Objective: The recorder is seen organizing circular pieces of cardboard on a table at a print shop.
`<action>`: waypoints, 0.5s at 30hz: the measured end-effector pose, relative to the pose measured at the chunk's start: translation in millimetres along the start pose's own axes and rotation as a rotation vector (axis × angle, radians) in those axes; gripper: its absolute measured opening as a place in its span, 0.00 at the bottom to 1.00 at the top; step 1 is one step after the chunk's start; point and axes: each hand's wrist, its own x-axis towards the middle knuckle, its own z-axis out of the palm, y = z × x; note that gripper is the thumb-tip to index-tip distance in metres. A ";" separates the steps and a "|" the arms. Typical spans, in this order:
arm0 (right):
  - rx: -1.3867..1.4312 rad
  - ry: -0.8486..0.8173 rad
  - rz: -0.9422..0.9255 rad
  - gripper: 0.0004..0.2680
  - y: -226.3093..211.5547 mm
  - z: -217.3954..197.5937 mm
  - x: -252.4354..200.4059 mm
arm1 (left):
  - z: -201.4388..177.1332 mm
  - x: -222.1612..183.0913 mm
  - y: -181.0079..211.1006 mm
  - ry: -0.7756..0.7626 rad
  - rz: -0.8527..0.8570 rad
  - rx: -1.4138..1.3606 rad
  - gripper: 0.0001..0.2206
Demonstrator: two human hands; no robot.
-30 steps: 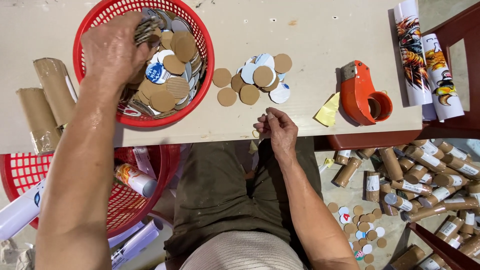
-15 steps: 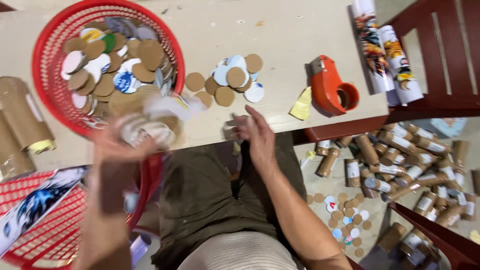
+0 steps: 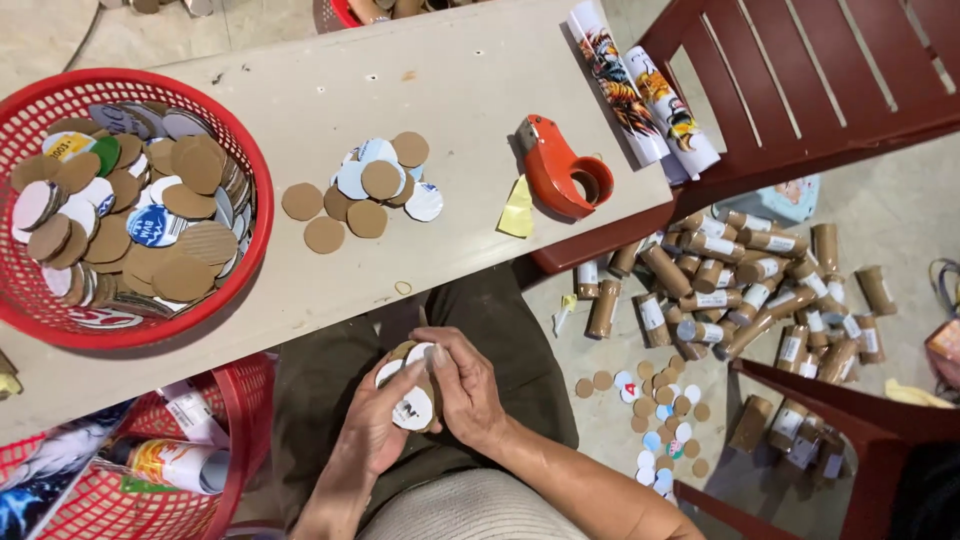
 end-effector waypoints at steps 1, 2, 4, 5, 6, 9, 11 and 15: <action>0.007 0.010 0.001 0.11 -4.3 1.8 3.1 | -2.3 3.8 -0.9 0.001 -0.006 0.011 0.19; -0.045 0.034 -0.013 0.11 -8.7 2.8 1.6 | -4.4 6.1 -4.7 0.020 0.016 -0.006 0.18; -0.099 0.087 -0.004 0.11 -14.2 1.2 -3.4 | -15.5 9.0 -15.8 0.033 0.005 -0.008 0.17; -0.142 0.050 -0.002 0.11 -16.4 -0.4 -6.4 | -24.6 9.1 -21.4 -0.005 0.019 -0.011 0.16; -0.188 0.007 -0.010 0.11 -18.7 -3.7 -3.8 | -32.0 13.6 -24.0 -0.048 0.043 -0.019 0.16; -0.220 -0.039 -0.135 0.12 -21.2 -9.9 -10.0 | -24.9 8.1 -17.0 -0.060 0.031 0.024 0.16; -0.195 -0.050 -0.064 0.14 -17.9 -14.6 -9.7 | -18.2 4.7 -12.5 -0.037 0.034 0.021 0.16; -0.160 -0.055 -0.040 0.12 -21.3 -20.5 -8.9 | -13.4 -4.1 -2.0 -0.018 0.086 -0.016 0.17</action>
